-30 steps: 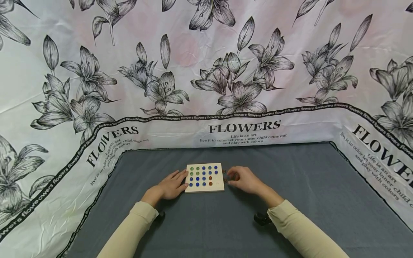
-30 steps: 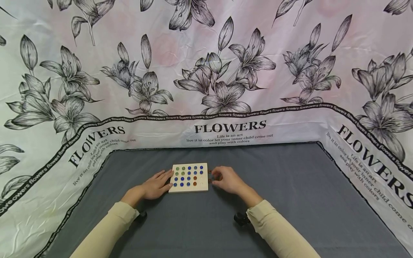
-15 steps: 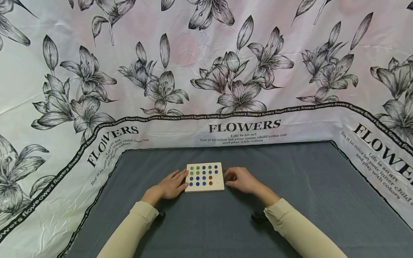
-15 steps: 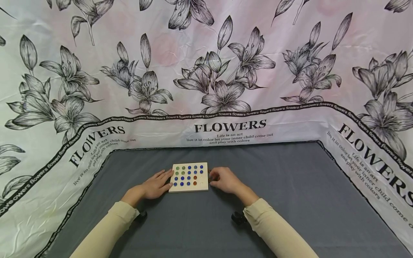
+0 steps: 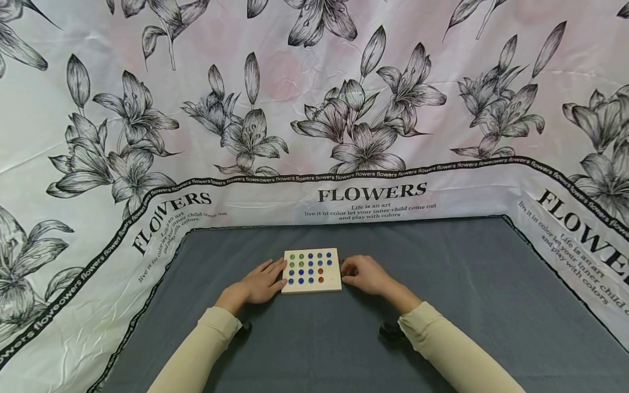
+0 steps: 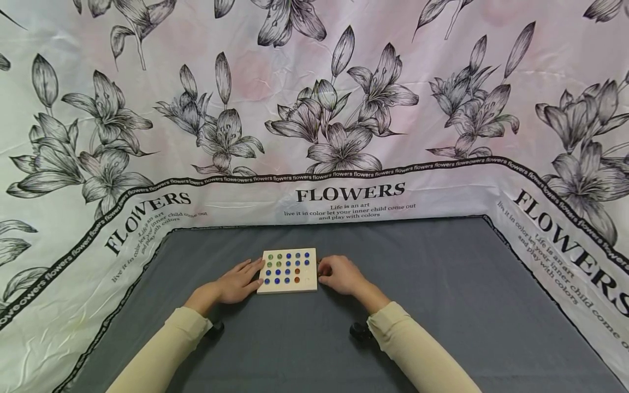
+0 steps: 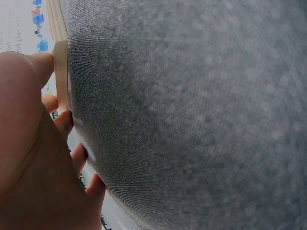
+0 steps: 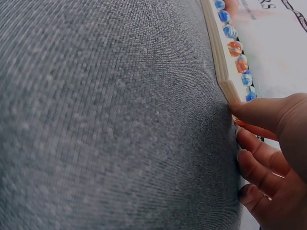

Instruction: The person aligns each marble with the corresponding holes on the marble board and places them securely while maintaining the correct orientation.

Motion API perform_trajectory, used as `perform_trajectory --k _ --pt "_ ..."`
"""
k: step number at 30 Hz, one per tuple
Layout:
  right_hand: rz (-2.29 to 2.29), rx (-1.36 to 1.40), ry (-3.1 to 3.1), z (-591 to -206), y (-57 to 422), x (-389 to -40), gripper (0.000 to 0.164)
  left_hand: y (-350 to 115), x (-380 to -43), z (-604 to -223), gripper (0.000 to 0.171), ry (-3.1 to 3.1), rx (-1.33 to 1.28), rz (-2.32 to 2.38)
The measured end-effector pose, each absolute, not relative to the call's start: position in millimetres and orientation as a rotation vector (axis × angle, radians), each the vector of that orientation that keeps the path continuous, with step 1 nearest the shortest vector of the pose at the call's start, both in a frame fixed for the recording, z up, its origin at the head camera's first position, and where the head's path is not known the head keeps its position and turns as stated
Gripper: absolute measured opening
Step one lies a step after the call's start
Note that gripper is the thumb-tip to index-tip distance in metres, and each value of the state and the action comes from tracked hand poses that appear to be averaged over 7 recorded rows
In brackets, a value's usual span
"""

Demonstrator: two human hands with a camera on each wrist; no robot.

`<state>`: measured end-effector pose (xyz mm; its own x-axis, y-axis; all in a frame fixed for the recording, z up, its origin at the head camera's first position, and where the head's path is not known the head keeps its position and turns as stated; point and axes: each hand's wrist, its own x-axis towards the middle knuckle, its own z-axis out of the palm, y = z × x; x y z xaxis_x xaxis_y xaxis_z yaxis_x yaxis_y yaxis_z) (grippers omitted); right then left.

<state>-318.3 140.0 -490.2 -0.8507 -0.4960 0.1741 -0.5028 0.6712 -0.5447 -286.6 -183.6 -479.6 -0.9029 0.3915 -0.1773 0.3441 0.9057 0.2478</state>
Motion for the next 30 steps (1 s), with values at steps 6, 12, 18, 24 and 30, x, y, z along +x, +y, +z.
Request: perform_trajectory --k 6,12,18,24,30 --pt "0.945 0.843 -2.852 -491 141 -318 0.007 -182 -283 -474 0.063 2.840 0.573 0.309" --pt "1.000 0.909 -2.799 -490 146 -319 0.008 -184 -288 -484 0.063 2.856 0.560 0.322" --pt "1.031 0.928 -2.777 -487 150 -317 0.008 -187 -293 -491 0.064 2.861 0.549 0.328" --pt "1.055 0.939 -2.751 -480 152 -316 0.008 -187 -293 -490 0.064 2.858 0.550 0.341" --pt "1.051 0.963 -2.709 -474 150 -314 0.010 -185 -288 -483 0.065 2.845 0.555 0.349"
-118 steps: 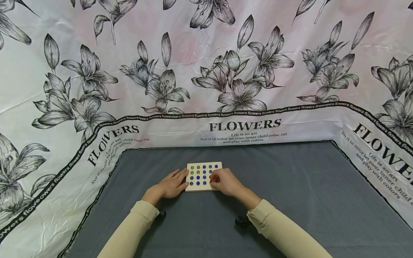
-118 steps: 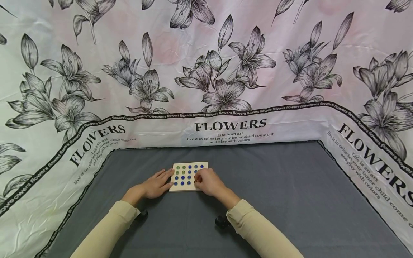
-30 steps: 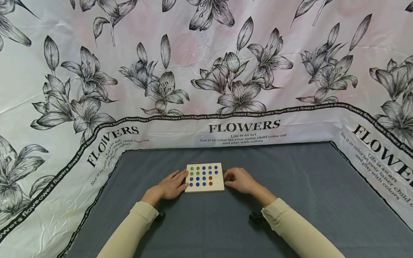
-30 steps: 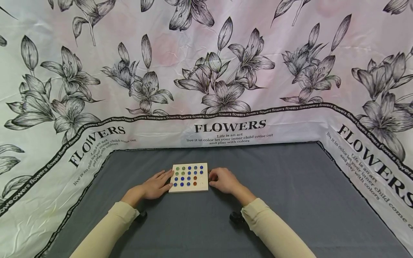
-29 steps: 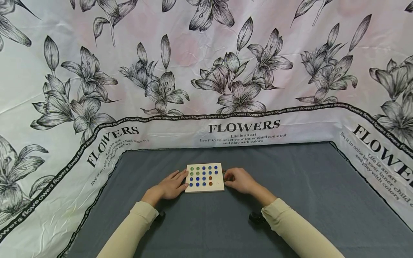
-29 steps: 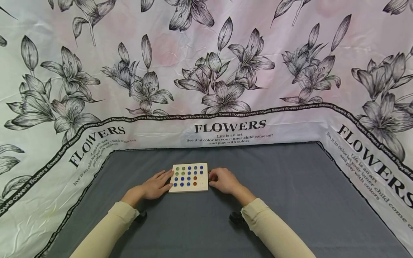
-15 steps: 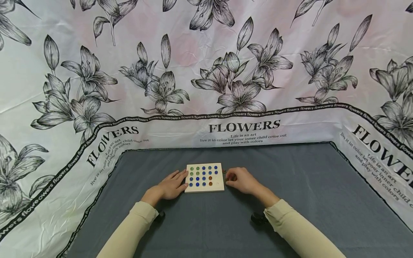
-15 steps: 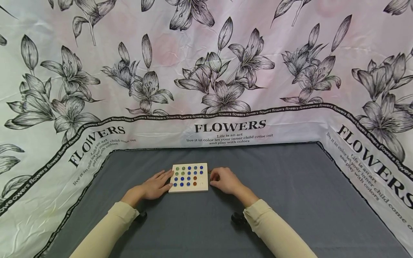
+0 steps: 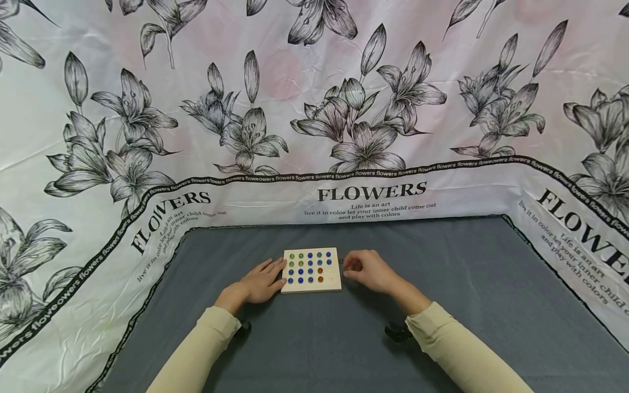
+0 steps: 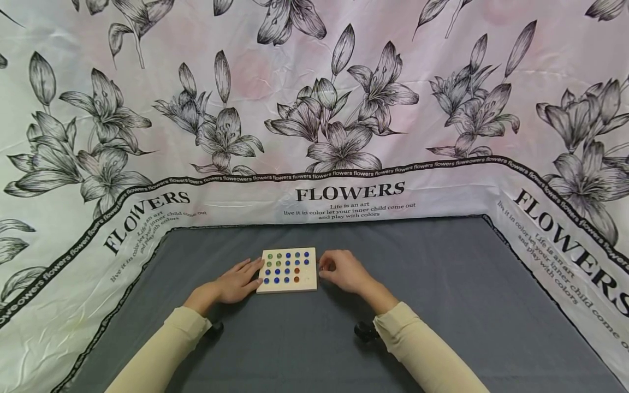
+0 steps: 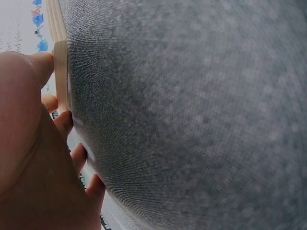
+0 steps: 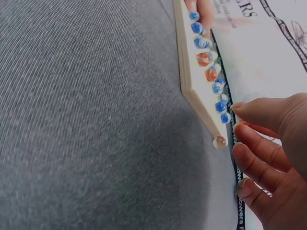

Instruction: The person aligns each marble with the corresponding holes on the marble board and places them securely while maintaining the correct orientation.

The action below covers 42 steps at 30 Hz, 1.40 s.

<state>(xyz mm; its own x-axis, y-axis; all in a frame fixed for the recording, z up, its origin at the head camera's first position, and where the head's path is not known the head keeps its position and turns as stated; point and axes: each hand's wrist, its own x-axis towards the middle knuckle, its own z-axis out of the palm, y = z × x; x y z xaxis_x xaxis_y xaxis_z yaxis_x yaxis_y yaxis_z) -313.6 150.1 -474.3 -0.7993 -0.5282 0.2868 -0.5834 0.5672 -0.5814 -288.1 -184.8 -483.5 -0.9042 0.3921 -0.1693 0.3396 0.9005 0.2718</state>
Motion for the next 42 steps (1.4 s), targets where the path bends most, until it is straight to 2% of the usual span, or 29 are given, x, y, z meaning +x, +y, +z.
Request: perform_trajectory --k 17,30,42 --pt "1.063 0.977 -2.717 -465 134 -312 0.008 -189 -293 -493 0.064 2.866 0.549 0.341" --pt "1.052 0.961 -2.723 -465 120 -309 0.008 -187 -279 -477 0.063 2.840 0.600 0.342" --pt "1.092 0.930 -2.737 -469 110 -305 0.006 -196 -287 -495 0.065 2.861 0.601 0.314"
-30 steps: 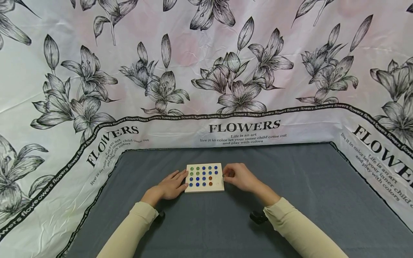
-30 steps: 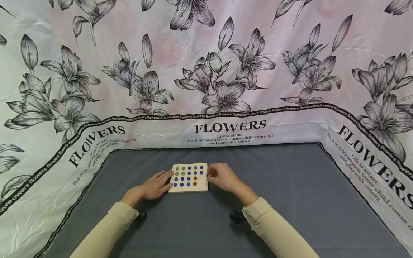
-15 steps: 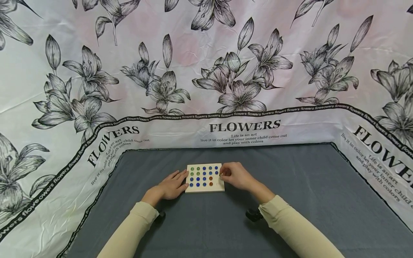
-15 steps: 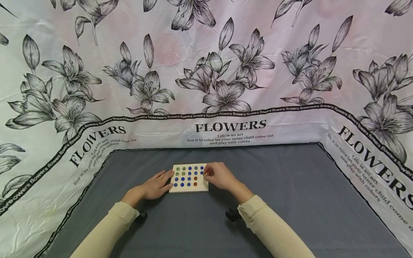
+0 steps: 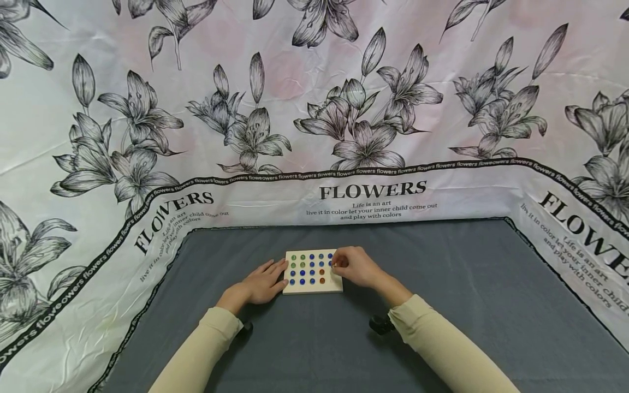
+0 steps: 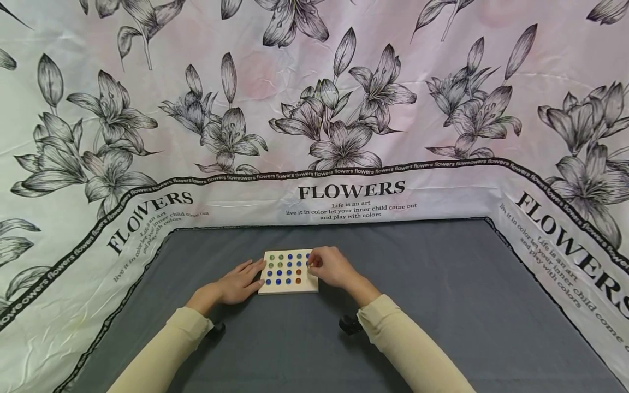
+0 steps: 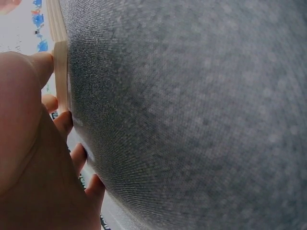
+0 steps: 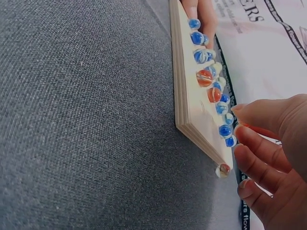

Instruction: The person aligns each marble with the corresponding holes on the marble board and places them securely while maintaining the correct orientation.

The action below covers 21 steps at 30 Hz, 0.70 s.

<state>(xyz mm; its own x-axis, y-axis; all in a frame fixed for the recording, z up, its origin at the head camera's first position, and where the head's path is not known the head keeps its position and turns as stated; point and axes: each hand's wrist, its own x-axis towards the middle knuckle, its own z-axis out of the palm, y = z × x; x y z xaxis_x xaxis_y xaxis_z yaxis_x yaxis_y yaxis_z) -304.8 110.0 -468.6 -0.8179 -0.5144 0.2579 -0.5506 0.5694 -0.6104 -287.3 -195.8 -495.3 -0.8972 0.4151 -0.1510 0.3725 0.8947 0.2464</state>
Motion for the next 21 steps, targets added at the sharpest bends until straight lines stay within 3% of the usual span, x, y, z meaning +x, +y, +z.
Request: perform_trajectory --k 21 --pt "1.052 0.929 -2.823 -475 114 -287 0.007 -178 -237 -475 0.064 2.836 0.555 0.333"
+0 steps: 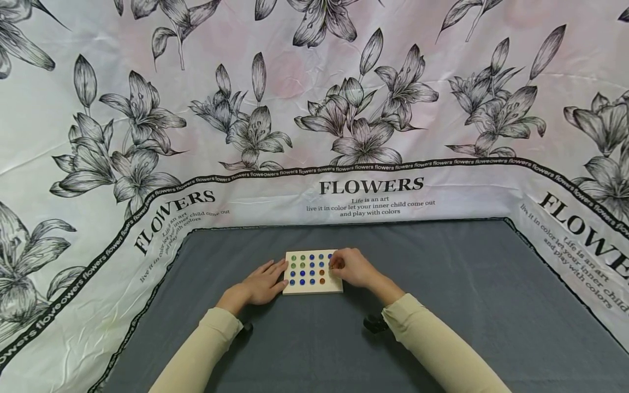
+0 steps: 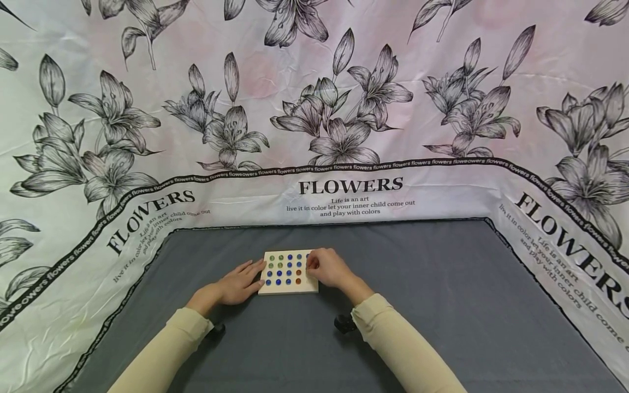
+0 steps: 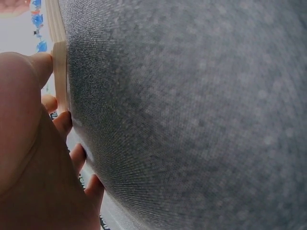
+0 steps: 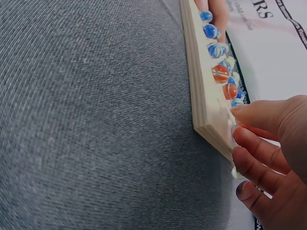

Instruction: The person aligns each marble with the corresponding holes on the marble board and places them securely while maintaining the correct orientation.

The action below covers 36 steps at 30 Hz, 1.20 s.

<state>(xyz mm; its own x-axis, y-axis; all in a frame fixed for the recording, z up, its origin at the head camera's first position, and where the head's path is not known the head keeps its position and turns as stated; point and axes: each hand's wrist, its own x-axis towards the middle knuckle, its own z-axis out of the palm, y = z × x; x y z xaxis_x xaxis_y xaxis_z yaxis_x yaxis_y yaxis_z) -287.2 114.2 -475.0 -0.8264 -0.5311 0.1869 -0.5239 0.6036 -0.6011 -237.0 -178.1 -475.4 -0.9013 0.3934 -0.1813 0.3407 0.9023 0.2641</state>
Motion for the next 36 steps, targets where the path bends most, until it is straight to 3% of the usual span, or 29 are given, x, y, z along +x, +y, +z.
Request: perform_trajectory --k 23,36 --pt "-1.060 -0.971 2.792 -466 130 -298 0.006 -183 -252 -473 0.063 2.835 0.581 0.327" --pt "-1.046 -0.875 2.846 -459 153 -314 0.021 -186 -260 -471 0.062 2.828 0.605 0.307"
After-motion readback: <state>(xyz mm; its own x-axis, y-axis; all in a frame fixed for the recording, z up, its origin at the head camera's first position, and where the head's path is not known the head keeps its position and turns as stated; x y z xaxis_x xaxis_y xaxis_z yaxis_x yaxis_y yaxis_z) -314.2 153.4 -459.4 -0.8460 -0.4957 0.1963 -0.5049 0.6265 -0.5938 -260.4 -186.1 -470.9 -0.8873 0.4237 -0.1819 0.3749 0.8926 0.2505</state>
